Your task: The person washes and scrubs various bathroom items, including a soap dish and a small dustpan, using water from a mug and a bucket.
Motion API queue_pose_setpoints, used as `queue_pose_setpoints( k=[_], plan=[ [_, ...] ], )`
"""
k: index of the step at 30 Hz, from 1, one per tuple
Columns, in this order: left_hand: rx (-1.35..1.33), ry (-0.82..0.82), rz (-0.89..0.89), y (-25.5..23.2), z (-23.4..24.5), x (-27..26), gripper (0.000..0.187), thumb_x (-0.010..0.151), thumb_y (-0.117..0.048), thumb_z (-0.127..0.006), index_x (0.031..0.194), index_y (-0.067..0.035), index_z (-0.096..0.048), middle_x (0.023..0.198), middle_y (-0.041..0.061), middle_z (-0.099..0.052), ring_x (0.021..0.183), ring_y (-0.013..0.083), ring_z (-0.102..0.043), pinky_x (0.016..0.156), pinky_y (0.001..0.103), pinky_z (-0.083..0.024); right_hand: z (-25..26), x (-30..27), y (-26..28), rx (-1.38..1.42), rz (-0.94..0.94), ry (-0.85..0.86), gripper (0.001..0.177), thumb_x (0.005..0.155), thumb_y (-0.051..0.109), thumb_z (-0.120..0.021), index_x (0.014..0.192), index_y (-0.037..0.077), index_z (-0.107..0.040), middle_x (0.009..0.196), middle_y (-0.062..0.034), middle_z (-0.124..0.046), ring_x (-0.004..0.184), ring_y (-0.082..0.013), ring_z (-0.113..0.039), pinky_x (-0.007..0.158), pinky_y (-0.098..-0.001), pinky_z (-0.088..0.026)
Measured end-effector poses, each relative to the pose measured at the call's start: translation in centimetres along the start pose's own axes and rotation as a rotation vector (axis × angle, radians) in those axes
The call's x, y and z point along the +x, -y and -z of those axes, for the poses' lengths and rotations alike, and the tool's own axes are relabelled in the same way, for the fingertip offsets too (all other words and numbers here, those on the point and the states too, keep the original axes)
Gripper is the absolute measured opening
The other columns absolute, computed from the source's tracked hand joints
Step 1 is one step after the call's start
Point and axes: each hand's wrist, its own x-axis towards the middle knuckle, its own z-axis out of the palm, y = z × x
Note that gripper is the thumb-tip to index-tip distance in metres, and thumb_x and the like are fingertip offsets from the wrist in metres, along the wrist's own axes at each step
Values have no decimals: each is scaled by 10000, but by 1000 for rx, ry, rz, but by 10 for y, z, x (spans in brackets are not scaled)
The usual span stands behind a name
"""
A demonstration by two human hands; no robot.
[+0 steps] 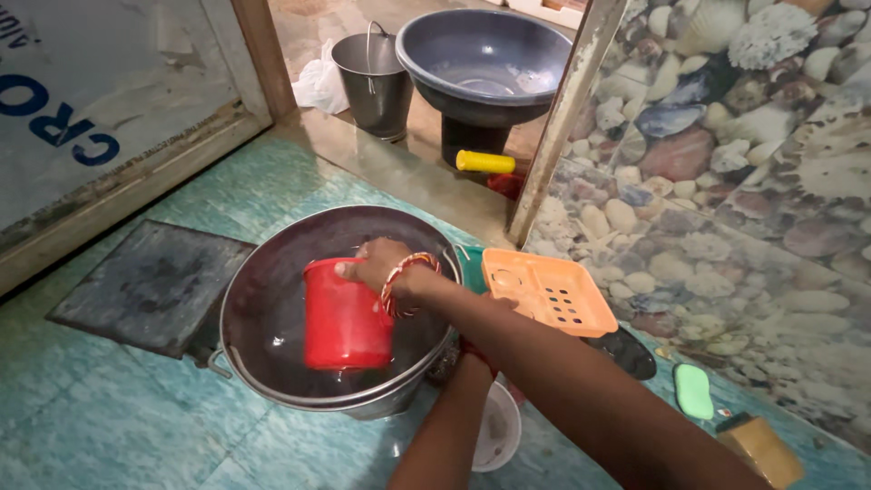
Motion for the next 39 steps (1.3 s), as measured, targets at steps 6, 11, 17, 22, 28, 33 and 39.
queue_pose_setpoints(
  k=[6,11,17,22,28,33,39],
  plan=[
    [-29,-10,1,6,5,3,361,841,-90,-707,1187,-59,-609,1042,116,-659,914,285,-646,759,433,-535,-5,-48,16,-338,669,-226,388,859,367,-775,1068,45,-718,1058,-176,-699,973,-385,-677,810,-459,-537],
    [-79,-37,-27,29,11,11,377,840,-80,-710,1202,-64,-604,1031,102,-660,896,269,-647,741,425,-537,32,-90,23,-270,880,-344,243,929,281,-738,1036,74,-671,1039,-128,-658,961,-333,-683,804,-450,-530],
    [-159,-66,-20,26,15,25,398,839,-67,-714,1220,-70,-598,1019,86,-661,874,250,-649,718,415,-540,119,-146,33,-214,1014,-487,253,927,278,-793,999,68,-672,937,-67,-703,827,-189,-725,714,-346,-577],
    [-212,-86,56,8,18,15,456,783,-12,-734,1216,-75,-608,1033,96,-684,894,255,-693,756,382,-590,209,-224,5,-565,837,-448,291,885,286,-811,935,37,-670,831,-94,-634,734,-215,-648,643,-376,-496],
    [-160,-40,51,2,12,-7,373,796,-64,-689,1169,-47,-687,1041,93,-718,875,230,-696,697,358,-560,248,-278,-67,-644,584,-115,170,810,156,-754,926,68,-667,829,-102,-644,717,-289,-677,605,-421,-523],
    [-21,-88,137,25,-19,4,398,789,-46,-680,1186,-71,-697,1036,89,-721,865,236,-692,682,356,-563,242,-290,-126,-652,513,-4,214,822,168,-787,875,64,-608,812,-107,-622,758,-331,-665,626,-463,-502],
    [1,-14,159,50,-33,26,412,777,-1,-624,1182,-7,-696,999,146,-741,810,288,-724,686,409,-620,239,-306,-179,-556,493,-188,181,831,141,-773,916,56,-638,863,-105,-645,763,-313,-665,638,-431,-518]
  ],
)
